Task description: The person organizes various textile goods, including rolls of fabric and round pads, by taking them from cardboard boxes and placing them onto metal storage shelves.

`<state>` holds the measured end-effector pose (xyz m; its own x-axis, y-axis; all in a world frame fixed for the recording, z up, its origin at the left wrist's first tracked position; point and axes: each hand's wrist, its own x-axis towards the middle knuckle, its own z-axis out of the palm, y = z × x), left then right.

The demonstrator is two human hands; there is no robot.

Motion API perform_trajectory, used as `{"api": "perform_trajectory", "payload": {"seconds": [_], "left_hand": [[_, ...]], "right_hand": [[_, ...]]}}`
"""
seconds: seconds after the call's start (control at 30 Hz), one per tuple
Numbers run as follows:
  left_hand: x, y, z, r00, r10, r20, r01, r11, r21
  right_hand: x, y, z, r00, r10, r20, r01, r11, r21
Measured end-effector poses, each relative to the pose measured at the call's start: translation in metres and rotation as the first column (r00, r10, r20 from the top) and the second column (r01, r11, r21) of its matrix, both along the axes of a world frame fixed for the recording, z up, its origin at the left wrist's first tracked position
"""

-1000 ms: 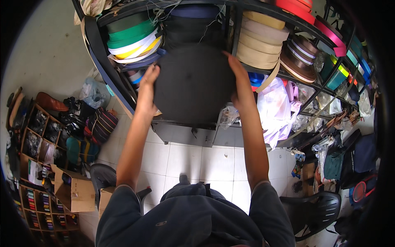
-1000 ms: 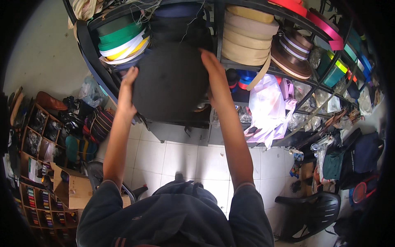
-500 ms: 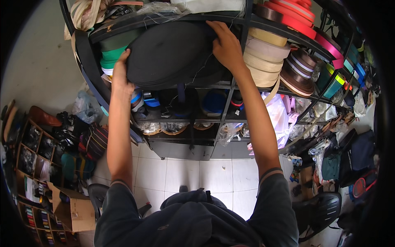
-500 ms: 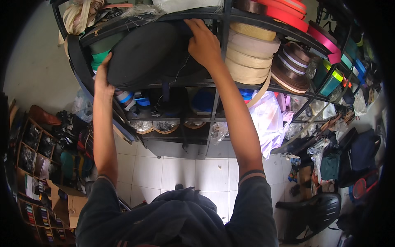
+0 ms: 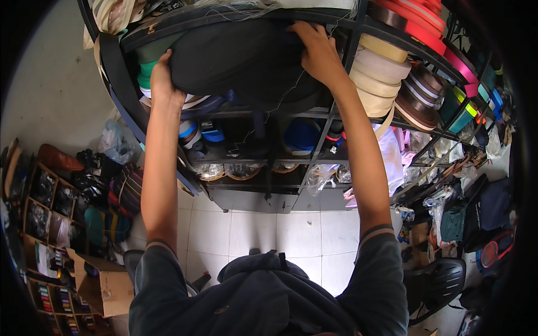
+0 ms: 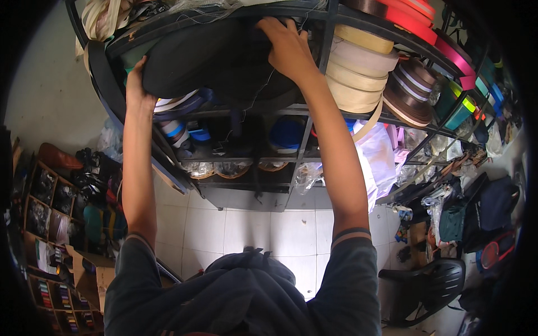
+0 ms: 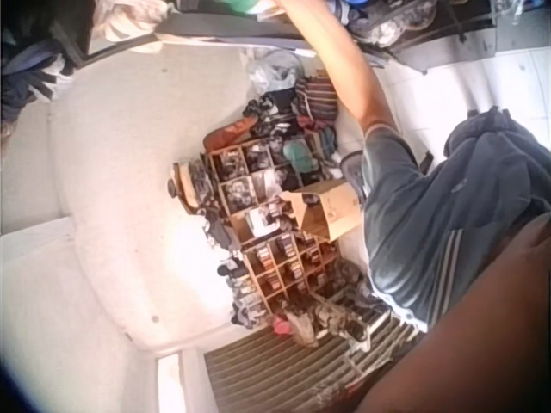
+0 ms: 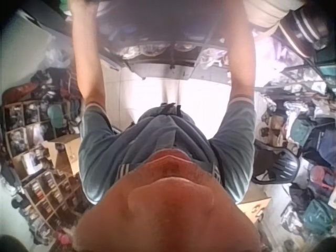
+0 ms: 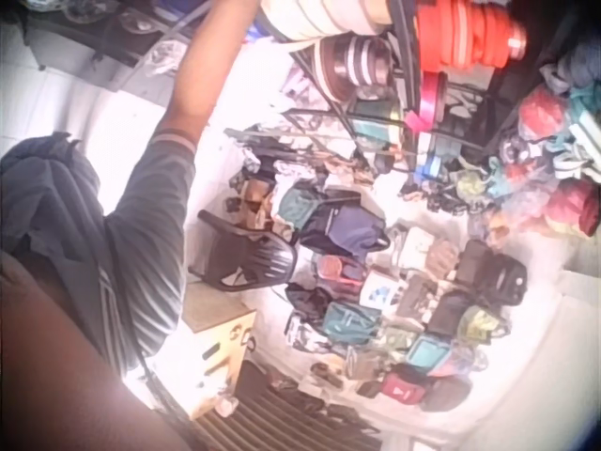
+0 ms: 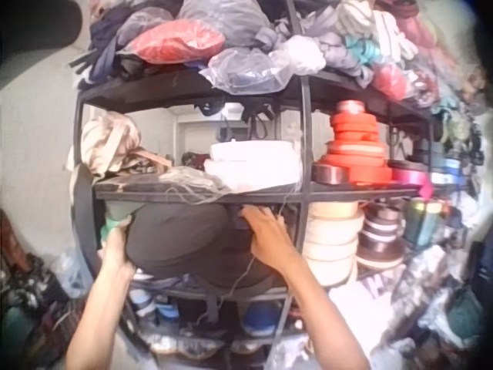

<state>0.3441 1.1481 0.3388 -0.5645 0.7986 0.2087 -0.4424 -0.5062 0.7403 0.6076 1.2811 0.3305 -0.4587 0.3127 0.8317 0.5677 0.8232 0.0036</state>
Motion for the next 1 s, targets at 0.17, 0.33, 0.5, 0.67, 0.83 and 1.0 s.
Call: {"api": "perform_trajectory", "payload": {"seconds": [0.17, 0.33, 0.5, 0.67, 0.83, 1.0], "left_hand": [[0.025, 0.008, -0.020, 0.998, -0.034, 0.060, 0.035, 0.999, -0.009], [0.040, 0.020, -0.052, 0.969, -0.122, 0.215, 0.106, 0.991, 0.085], [0.058, 0.033, -0.077, 0.944, -0.086, 0.318, 0.030, 0.984, 0.177], [0.054, 0.041, -0.084, 0.925, -0.158, 0.347, 0.070, 0.965, 0.251], [0.073, 0.036, -0.081, 0.924, 0.069, 0.375, -0.136, 0.978, 0.157], [0.092, 0.026, -0.079, 0.881, 0.034, 0.471, -0.134, 0.975, 0.180]], "right_hand": [[-0.002, 0.010, -0.004, 0.990, 0.120, -0.077, -0.123, 0.991, -0.041], [-0.002, 0.012, -0.008, 0.991, 0.102, -0.086, -0.101, 0.995, 0.011], [-0.006, 0.004, -0.005, 0.997, 0.071, -0.008, -0.071, 0.997, -0.022], [-0.002, 0.006, -0.005, 0.992, 0.126, -0.002, -0.126, 0.991, -0.051], [0.013, 0.005, 0.000, 0.934, 0.351, -0.060, -0.355, 0.907, -0.228], [0.027, 0.005, 0.016, 0.845, 0.497, -0.198, -0.521, 0.680, -0.516]]}}
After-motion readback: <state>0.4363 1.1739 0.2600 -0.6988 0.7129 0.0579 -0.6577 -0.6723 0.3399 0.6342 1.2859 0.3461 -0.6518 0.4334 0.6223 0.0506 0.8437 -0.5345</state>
